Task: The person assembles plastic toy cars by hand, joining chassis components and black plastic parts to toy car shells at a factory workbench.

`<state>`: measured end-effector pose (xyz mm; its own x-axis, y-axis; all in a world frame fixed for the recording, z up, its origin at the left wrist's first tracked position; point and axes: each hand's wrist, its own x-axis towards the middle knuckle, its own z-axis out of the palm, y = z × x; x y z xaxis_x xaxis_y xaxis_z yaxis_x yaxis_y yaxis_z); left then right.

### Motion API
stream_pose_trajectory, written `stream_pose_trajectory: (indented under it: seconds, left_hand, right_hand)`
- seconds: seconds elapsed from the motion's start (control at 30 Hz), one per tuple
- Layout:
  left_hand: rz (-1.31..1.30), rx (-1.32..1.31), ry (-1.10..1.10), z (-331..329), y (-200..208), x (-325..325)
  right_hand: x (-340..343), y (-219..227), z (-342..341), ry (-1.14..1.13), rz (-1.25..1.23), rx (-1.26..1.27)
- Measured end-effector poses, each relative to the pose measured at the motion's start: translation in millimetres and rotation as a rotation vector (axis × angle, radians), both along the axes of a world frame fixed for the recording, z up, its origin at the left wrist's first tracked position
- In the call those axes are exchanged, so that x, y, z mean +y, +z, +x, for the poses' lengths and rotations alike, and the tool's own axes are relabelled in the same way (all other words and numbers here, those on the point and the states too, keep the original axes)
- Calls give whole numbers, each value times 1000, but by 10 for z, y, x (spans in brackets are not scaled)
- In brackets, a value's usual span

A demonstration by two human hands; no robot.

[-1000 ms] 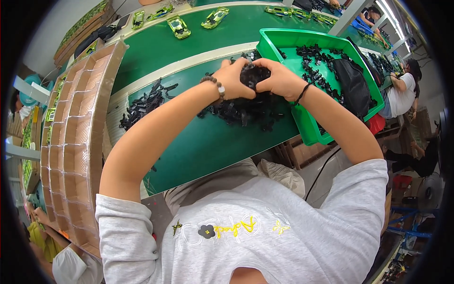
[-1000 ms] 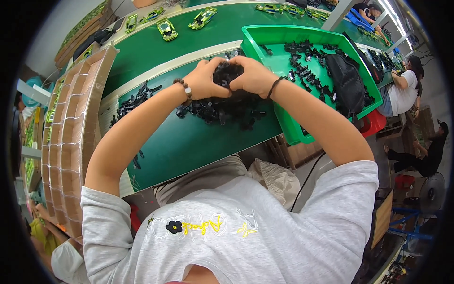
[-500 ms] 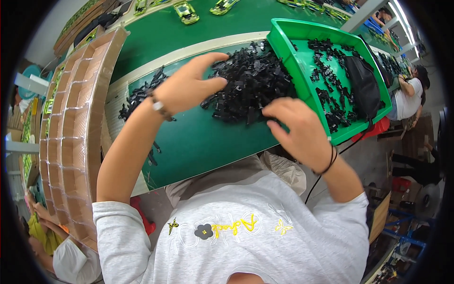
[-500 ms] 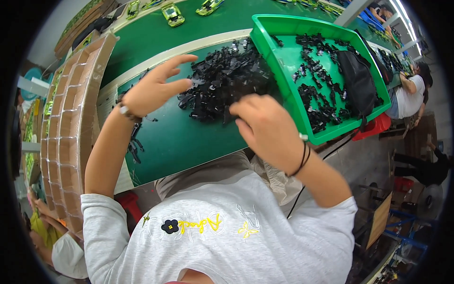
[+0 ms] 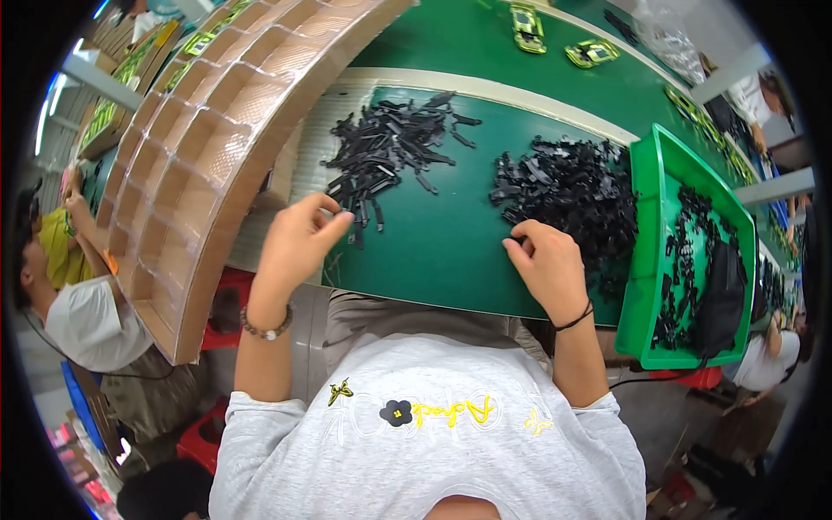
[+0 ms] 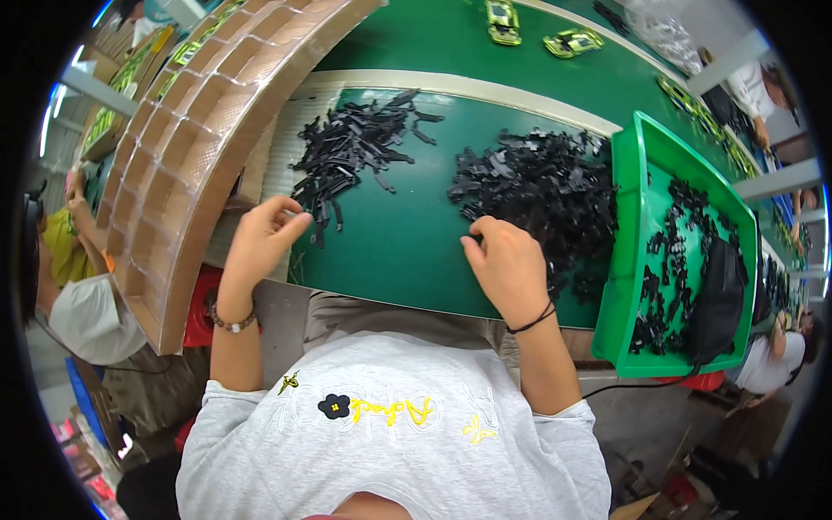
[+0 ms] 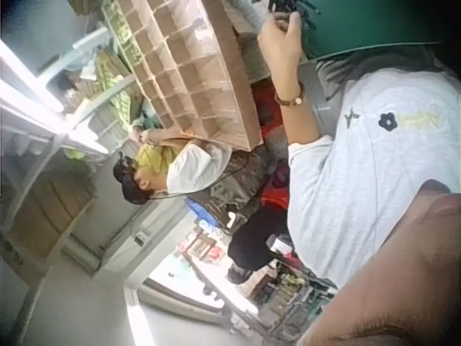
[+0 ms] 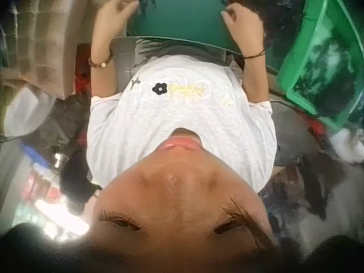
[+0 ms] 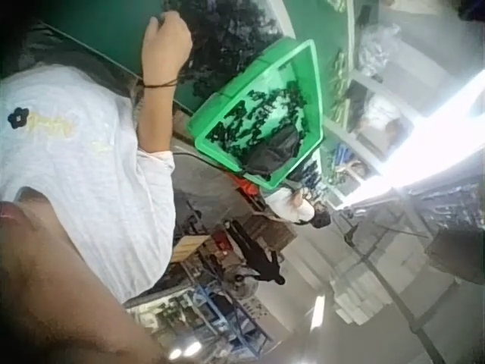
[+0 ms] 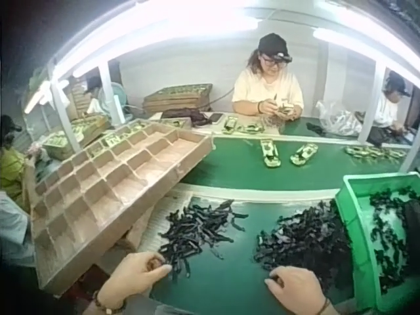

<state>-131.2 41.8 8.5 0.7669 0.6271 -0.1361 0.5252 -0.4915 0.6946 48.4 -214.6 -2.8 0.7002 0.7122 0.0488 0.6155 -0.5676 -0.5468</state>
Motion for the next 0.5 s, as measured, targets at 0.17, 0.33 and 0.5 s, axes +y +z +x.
stream_pose_trajectory:
  seconds: [0.17,0.33,0.5]
  left_hand:
    - [193,23,-83,68,-95,-181]
    - [116,-14,-163,50,-32,-128]
    - [347,-189,-108,-250,543,-58]
  right_hand:
    - [57,-28,83,3,-3,-38]
    - [138,33,28,7,-6,-65]
    - [310,39,-137,91,159,-63]
